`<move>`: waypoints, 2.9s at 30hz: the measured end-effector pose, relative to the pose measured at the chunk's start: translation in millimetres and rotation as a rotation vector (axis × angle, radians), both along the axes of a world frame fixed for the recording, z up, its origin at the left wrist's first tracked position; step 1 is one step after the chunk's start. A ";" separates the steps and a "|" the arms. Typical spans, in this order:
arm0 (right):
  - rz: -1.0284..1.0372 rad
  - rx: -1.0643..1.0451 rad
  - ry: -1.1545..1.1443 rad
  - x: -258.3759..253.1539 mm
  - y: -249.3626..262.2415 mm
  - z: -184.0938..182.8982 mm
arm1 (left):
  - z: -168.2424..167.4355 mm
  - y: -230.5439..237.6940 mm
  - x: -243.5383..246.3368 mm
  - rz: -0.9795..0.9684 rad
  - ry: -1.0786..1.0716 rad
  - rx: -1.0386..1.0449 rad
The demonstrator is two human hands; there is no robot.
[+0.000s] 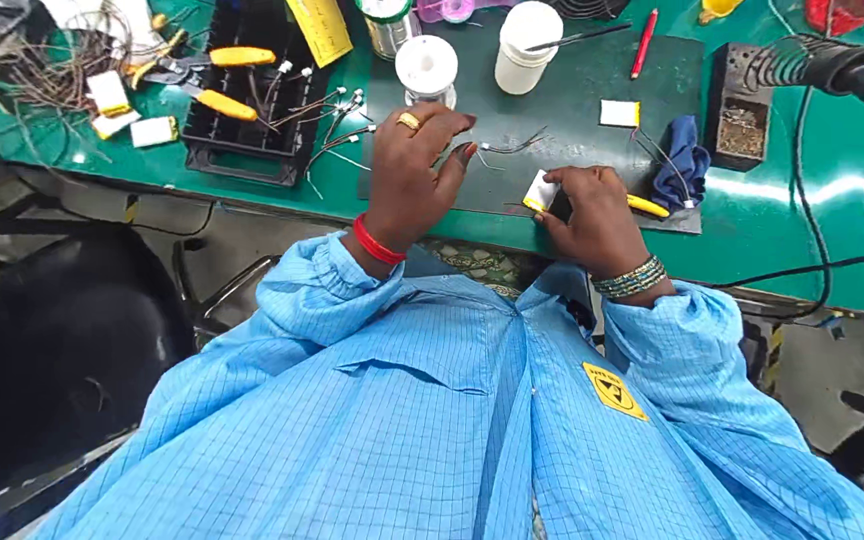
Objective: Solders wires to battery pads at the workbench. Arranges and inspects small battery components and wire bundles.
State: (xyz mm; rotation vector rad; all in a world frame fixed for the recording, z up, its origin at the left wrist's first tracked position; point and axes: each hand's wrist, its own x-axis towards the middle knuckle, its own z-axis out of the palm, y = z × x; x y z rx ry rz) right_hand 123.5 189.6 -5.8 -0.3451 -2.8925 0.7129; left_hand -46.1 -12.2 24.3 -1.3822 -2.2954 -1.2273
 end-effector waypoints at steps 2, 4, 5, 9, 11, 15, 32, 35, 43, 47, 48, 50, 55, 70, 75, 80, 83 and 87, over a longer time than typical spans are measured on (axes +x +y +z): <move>0.030 -0.011 -0.021 -3.8 4.7 1.9 | -9.4 -32.1 -6.3 0.104 -0.075 -0.012; 0.049 -0.054 -0.049 -8.2 10.1 2.3 | -19.5 -59.0 -14.1 0.219 -0.161 -0.036; 0.047 -0.078 -0.056 -10.8 11.4 3.1 | -23.1 -67.9 -18.8 0.269 -0.195 -0.048; 0.007 -0.167 -0.112 -20.4 6.1 10.3 | -22.4 -63.0 -38.7 0.304 -0.291 -0.161; -0.010 -0.278 -0.091 -23.3 3.0 8.9 | -16.1 -41.8 -47.3 0.270 -0.328 -0.321; -0.136 -0.594 -0.001 -27.7 -4.5 10.6 | -2.6 -1.0 -58.8 0.304 -0.442 -0.709; 0.044 -0.927 0.245 -131.6 -74.6 58.4 | 2.1 -36.5 -58.2 0.511 -0.154 0.049; 0.139 -0.944 0.257 -154.7 -105.4 64.1 | 6.9 -56.5 -46.1 0.350 -0.444 0.316; 0.211 -0.906 0.000 -197.4 -177.4 45.9 | 1.7 -101.5 -35.9 0.295 -1.073 0.639; 0.372 -0.781 -0.106 -210.1 -190.8 51.8 | 1.0 -127.4 -40.5 0.374 -1.108 0.659; 0.421 -0.674 -0.119 -217.2 -188.4 59.4 | 1.5 -137.0 -41.9 0.397 -1.119 0.657; 0.511 -0.354 -0.011 -240.0 -179.0 70.4 | -1.4 -157.7 -43.5 0.453 -1.115 0.645; 0.757 0.121 -0.040 -315.3 -170.0 60.7 | -8.8 -192.4 -57.7 0.534 -1.085 0.685; 0.896 0.701 -0.453 -362.0 -198.6 70.5 | 10.0 -194.5 -122.4 0.489 -1.179 0.219; 0.922 0.657 -0.332 -355.9 -180.0 75.9 | 23.9 -174.5 -145.2 0.480 -1.231 0.042; 0.854 0.496 -0.227 -322.2 -139.9 93.8 | 26.5 -161.8 -156.6 0.439 -1.205 0.123; 0.846 0.414 -0.265 -303.9 -118.0 82.6 | 22.1 -155.7 -161.5 0.406 -1.182 0.187; 0.796 0.436 -0.407 -285.5 -112.7 69.5 | 7.2 -155.4 -167.7 0.401 -1.008 0.129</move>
